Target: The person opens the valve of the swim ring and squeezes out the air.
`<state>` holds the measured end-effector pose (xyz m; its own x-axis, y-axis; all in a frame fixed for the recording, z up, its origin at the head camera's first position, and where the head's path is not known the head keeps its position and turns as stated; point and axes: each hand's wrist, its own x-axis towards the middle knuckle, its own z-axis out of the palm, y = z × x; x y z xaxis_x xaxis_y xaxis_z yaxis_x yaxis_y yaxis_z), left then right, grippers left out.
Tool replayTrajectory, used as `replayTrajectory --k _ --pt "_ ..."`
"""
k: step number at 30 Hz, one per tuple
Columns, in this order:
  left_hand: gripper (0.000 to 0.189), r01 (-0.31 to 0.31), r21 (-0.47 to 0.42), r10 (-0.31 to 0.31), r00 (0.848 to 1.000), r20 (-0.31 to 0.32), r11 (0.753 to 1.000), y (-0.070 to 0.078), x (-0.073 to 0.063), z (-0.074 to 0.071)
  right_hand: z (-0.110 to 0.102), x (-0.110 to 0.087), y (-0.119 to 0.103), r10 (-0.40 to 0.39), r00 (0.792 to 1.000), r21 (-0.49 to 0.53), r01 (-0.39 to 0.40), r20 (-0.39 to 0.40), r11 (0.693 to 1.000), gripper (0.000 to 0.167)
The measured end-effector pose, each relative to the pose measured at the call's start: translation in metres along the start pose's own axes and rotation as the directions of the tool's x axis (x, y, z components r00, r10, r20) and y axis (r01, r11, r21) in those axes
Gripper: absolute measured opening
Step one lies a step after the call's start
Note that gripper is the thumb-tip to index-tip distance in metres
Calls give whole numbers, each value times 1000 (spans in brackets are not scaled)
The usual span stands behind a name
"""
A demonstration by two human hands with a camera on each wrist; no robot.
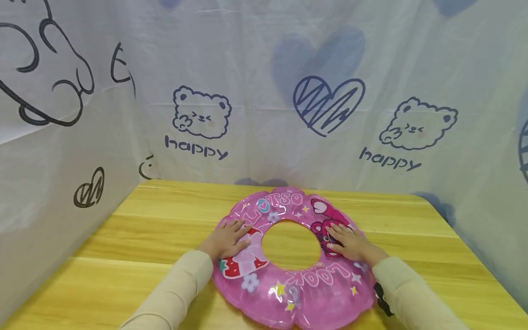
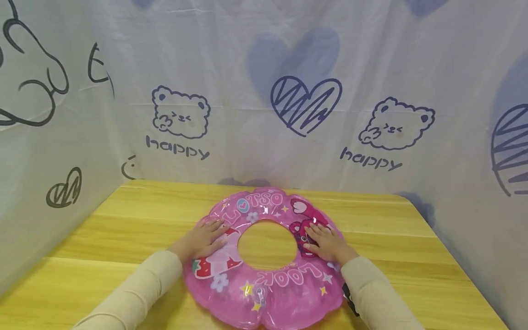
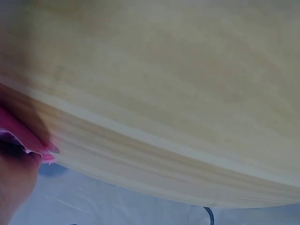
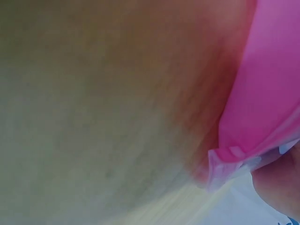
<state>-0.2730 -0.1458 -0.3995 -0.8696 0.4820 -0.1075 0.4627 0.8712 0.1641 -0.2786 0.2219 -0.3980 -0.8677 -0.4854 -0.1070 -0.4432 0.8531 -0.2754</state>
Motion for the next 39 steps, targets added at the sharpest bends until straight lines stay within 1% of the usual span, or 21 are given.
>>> replayTrajectory --k 2,5,8,10,11,12,14,15,17,18,20,22,24,26,27,28,31,33,34,37,39 --pt "54 4 15 -4 1000 -1 1000 1 1 0 -1 0 1 -1 1000 14 1 2 1000 60" --pt "56 16 17 -16 1000 -7 1000 1 3 3 2 1 7 -21 999 42 23 -30 999 61" --pt "57 30 -16 -30 1000 -6 999 3 3 4 2 1 7 -26 999 32 27 -32 999 60" --pt "58 11 -60 -13 999 -33 998 4 0 5 3 1 6 -19 999 13 19 -27 1000 59" --pt "59 -19 -79 14 998 -59 997 5 -2 5 1 1 3 -10 1000 -3 10 -8 1000 57" --pt "60 -54 -99 46 996 -78 994 5 -6 6 1 1 3 -10 1000 -8 10 -7 1000 57" --pt "63 -143 -121 129 985 -115 982 7 -14 8 4 1 3 -9 1000 -12 9 -6 1000 57" --pt "63 -192 -121 175 975 -134 974 7 -18 9 5 1 3 -6 1000 -12 6 -6 1000 58" --pt "64 -275 -106 259 955 -142 956 9 -26 11 7 1 3 -9 1000 -16 9 -17 1000 58" --pt "64 -303 -98 289 948 -136 948 10 -30 12 8 1 3 -15 999 -23 14 -31 1000 58" --pt "63 -353 -74 341 929 -141 933 14 -36 12 8 0 2 -37 996 -50 33 -84 998 56" --pt "64 -394 -68 382 913 -143 917 18 -41 12 9 -1 1 -86 984 -90 72 -159 993 53" --pt "66 -423 -72 410 901 -144 903 22 -46 11 9 -3 -2 -124 966 -124 98 -228 987 50" --pt "69 -448 -89 433 889 -145 889 25 -48 12 8 -7 -8 -157 951 -141 123 -265 982 48" --pt "71 -462 -94 446 883 -146 882 27 -50 12 8 -10 -12 -172 948 -137 139 -268 981 48" --pt "74 -473 -91 457 877 -148 877 29 -51 14 8 -14 -15 -172 951 -121 145 -256 982 50" --pt "82 -503 -80 489 860 -145 861 33 -54 17 11 -29 -23 -223 954 -91 208 -203 974 55" --pt "86 -512 -69 500 855 -134 856 36 -57 20 16 -41 -25 -270 947 -92 257 -175 962 58" --pt "88 -512 -65 502 856 -126 857 36 -58 21 19 -46 -24 -298 939 -104 283 -171 953 59" --pt "92 -503 -72 494 863 -108 861 38 -61 24 28 -56 -21 -396 896 -167 367 -201 915 64" --pt "95 -500 -62 492 864 -106 864 38 -62 25 33 -59 -19 -435 875 -198 397 -214 896 69"
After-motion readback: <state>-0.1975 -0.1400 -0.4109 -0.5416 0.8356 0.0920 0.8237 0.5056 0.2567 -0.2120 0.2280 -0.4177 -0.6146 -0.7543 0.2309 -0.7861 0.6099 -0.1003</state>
